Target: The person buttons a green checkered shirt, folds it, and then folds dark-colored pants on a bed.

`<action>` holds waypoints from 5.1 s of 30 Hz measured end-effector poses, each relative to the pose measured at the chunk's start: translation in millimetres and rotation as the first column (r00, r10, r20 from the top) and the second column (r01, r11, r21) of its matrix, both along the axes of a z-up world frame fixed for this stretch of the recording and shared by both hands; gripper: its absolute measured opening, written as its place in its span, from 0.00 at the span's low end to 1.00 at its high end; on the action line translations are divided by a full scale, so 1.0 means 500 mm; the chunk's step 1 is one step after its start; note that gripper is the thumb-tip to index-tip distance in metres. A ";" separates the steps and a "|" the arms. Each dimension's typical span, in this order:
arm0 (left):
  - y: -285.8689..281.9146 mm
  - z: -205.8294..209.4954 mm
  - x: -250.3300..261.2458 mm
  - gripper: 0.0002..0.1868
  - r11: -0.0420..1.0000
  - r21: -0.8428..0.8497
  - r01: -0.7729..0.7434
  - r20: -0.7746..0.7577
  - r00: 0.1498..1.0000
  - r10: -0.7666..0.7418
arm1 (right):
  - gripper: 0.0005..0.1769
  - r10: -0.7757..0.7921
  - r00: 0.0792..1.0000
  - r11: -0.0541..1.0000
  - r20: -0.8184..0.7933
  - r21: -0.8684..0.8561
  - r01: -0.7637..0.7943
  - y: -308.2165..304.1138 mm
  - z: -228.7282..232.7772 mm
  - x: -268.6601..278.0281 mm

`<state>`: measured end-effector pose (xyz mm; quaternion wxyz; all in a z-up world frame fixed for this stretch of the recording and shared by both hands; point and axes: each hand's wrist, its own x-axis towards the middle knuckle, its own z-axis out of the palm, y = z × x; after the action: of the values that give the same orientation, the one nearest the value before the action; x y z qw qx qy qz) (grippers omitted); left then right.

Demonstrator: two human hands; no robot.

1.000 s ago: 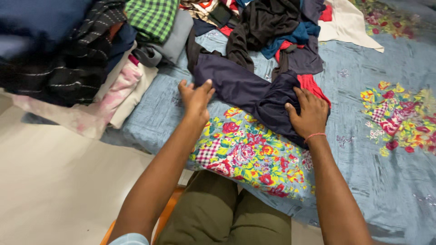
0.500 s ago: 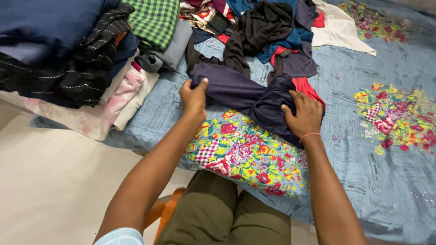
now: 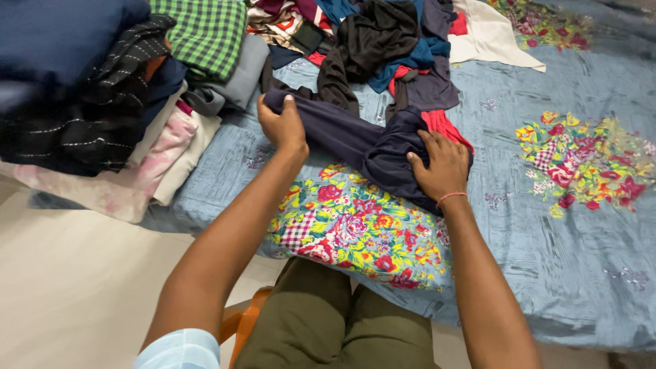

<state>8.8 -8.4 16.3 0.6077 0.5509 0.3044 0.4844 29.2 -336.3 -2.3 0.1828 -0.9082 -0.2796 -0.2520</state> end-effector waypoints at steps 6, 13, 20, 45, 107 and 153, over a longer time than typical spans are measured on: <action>-0.008 0.017 -0.006 0.18 0.972 -0.038 0.231 0.219 0.951 -0.217 | 0.33 0.001 1.000 1.000 -0.016 0.018 -0.001 0.002 0.002 -0.004; -0.047 0.075 -0.079 0.18 0.291 0.895 0.338 -0.190 0.879 -0.437 | 0.32 0.015 1.000 0.999 -0.011 0.035 -0.015 0.001 0.005 -0.008; -0.076 0.024 -0.116 0.28 -0.309 0.825 0.473 -0.563 0.642 -0.520 | 0.32 0.013 1.000 1.000 0.000 0.023 -0.013 0.001 0.005 -0.008; -0.055 0.018 -0.147 0.24 0.511 0.671 0.537 -0.369 0.840 -0.398 | 0.26 0.361 0.855 0.925 -0.372 0.027 -0.379 0.228 0.121 0.092; -0.057 0.010 -0.126 0.23 0.150 0.836 0.528 -0.438 0.806 -0.398 | 0.17 0.454 0.891 0.853 -0.024 0.300 -0.427 0.246 0.168 -0.088; -0.063 0.019 -0.129 0.38 0.572 0.580 0.580 -0.373 0.813 -0.447 | 0.11 0.547 0.826 0.808 0.135 -0.343 -0.479 0.308 0.164 0.062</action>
<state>-55.4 -40.0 25.6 0.4507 0.8377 -0.0098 0.3083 60.3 -182.1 79.6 0.0740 -0.7797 -0.5690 -0.2507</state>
